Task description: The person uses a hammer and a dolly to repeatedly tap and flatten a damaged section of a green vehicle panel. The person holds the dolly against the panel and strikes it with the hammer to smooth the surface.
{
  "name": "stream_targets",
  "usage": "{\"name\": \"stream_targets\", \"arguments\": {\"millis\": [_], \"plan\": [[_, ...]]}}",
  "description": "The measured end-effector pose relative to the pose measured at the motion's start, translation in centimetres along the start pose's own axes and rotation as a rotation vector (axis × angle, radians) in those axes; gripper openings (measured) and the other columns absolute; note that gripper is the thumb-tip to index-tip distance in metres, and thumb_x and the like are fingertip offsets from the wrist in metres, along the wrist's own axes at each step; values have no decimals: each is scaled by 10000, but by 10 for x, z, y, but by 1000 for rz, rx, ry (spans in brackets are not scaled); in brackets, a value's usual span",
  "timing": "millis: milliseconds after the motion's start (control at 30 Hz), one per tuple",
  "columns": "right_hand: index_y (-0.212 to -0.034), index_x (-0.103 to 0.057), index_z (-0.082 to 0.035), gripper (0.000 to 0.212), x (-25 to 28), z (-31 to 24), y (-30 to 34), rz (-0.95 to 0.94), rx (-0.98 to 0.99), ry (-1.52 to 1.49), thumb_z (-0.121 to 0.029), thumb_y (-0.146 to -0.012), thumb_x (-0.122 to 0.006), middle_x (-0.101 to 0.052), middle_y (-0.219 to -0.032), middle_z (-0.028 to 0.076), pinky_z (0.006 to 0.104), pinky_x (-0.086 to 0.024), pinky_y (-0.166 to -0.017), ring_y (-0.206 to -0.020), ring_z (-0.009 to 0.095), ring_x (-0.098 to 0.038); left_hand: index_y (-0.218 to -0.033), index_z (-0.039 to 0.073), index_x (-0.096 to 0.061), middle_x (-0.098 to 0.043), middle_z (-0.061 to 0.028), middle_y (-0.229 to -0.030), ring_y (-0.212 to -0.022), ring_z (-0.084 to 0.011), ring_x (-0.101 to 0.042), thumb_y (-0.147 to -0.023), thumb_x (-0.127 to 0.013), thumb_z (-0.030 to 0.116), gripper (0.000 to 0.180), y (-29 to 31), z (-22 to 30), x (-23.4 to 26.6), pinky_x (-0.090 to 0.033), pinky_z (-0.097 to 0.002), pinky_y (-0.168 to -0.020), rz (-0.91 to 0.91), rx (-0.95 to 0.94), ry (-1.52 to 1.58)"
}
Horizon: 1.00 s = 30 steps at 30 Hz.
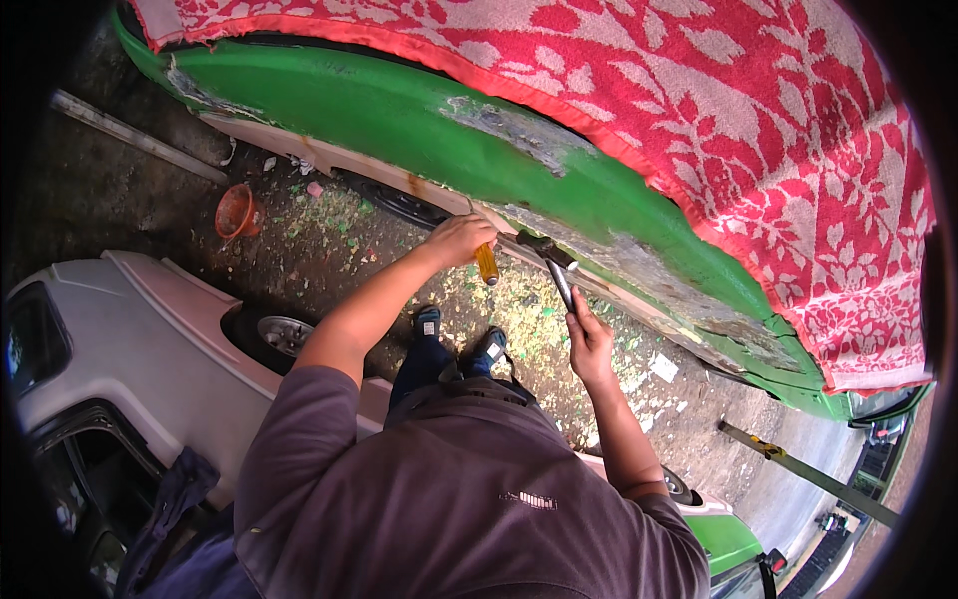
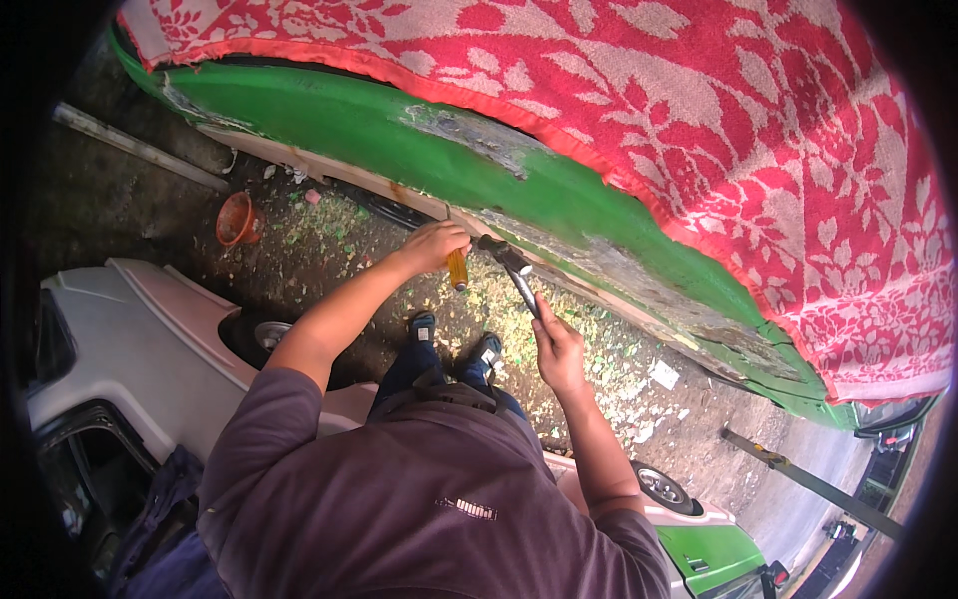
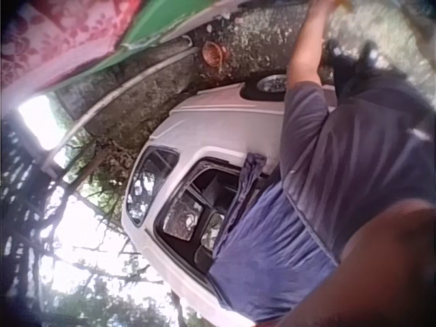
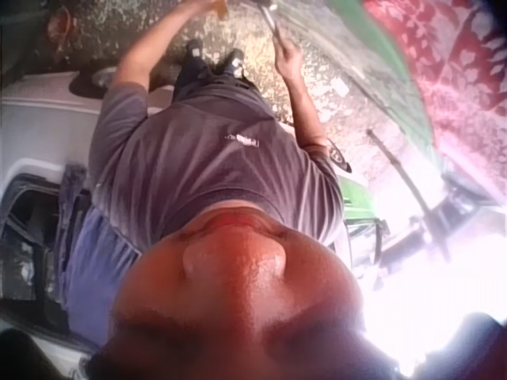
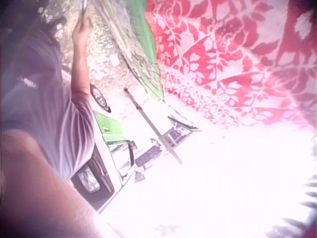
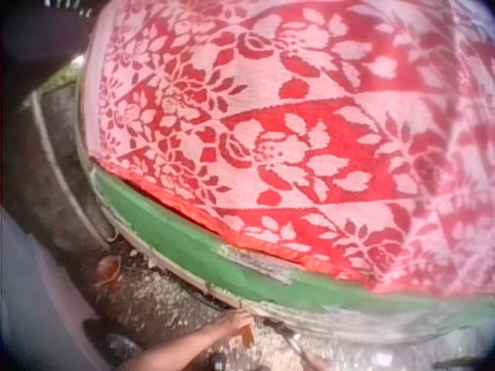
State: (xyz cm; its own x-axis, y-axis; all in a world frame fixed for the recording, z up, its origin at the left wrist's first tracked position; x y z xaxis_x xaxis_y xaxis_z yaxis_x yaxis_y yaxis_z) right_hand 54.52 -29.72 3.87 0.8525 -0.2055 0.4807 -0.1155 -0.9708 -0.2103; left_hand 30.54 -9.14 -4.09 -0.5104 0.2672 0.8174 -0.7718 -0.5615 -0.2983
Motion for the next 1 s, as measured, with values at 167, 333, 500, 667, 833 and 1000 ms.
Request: {"name": "stream_targets", "arguments": {"millis": [167, 333, 500, 667, 833, 1000], "plan": [[-1372, -578, -53, 417, 6, -2, 4, -75, -139, 17, -38, -957, -611, -685, -884, 197, 297, -508, -735, -718, 187, -632, -870, 72, -610, -666, -109, -886, -900, -340, -646, -854, -652, 164, 102, -25, 0, -4, -507, -455, -771, -85, 113, -34], [-1367, -577, -38, 415, 10, 4, 19, -19, -101, 43, -28, -953, -606, -652, -806, 165, 296, -494, -688, -663, 174, -587, -906, 84, -642, -693, -115, -919, -913, -332, -668, -844, -651, 186, 120, -34, 1, -14, -525, -451, -787, -135, 131, -75], [-1363, -580, -32, 412, 13, 8, 20, -33, -179, 41, -31, -952, -605, -635, -784, 154, 291, -487, -667, -642, 178, -572, -908, 85, -648, -697, -128, -912, -899, -333, -678, -865, -631, 183, 107, -27, -8, -31, -538, -448, -796, -134, 97, -128], [-1373, -569, -41, 436, 15, 17, 31, 16, -47, 90, -7, -940, -608, -673, -848, 176, 303, -506, -682, -680, 220, -632, -930, 83, -651, -699, -140, -921, -921, -337, -681, -871, -631, 180, 115, -33, -6, -31, -541, -449, -815, -215, 109, -147], [-1377, -574, -90, 463, -13, 45, 38, -34, -36, 123, 8, -925, -612, -623, -794, 211, 380, -493, -618, -646, 332, -614, -964, 103, -656, -699, -146, -924, -910, -344, -683, -842, -651, 161, 135, -45, -9, -25, -542, -454, -814, -238, 167, -157], [-1369, -562, -29, 442, -16, 59, 64, 77, 35, 16, 4, -930, -608, -693, -991, 244, 361, -541, -783, -832, 340, -702, -985, 106, -657, -698, -126, -944, -941, -337, -672, -833, -661, 164, 163, -41, -14, -23, -533, -463, -834, -210, 219, -178]]}}
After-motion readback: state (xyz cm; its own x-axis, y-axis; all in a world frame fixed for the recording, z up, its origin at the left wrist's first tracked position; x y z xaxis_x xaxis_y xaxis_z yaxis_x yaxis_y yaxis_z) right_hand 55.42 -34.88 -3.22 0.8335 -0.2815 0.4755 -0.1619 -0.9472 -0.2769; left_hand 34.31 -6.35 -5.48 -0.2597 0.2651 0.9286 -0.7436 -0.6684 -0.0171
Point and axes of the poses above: each hand's wrist, its own y-axis away from the middle knuckle, its own x-axis out of the back of the hand, z = x × y, the point moved 1 cm from there along -y, towards the middle knuckle
